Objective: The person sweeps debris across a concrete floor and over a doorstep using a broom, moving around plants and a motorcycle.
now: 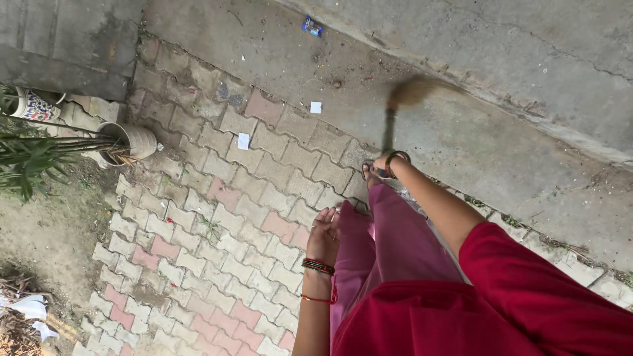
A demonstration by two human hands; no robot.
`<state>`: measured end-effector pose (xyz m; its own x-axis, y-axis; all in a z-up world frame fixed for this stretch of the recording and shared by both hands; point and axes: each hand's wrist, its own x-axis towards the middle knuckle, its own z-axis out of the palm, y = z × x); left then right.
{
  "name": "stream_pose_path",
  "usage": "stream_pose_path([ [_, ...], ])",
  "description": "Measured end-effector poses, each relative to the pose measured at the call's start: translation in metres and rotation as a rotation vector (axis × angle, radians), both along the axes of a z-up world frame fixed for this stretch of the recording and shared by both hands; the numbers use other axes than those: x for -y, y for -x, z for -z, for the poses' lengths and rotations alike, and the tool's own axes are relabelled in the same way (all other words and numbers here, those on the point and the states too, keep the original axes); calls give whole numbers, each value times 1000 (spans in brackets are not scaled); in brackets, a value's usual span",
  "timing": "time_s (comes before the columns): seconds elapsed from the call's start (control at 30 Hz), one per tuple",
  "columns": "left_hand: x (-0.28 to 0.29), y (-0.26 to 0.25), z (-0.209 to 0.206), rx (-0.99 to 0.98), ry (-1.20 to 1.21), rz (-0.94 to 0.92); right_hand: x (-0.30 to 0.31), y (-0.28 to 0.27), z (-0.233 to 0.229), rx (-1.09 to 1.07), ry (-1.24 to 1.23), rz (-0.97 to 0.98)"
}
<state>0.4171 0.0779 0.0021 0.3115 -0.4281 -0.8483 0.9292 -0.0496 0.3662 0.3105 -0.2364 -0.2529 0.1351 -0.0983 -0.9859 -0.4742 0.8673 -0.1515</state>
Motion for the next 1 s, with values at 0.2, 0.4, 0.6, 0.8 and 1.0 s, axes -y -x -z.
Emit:
stream_pose_path([
  [0.2,42,-13,5,-33,23,125,86,39,-64,235,144,-272],
  [0.4,53,-36,13,-72,110,111,18,241,-189,39,31,157],
  [0.6,5,-47,28,-83,88,-51,-55,303,-185,-165,-116,474],
  [0.8,-49,-49,4,-58,-21,-187,10,90,-80,58,-28,132],
  [1.0,-52,-56,-14,9,-76,-189,13,-151,-27,-22,23,-223],
])
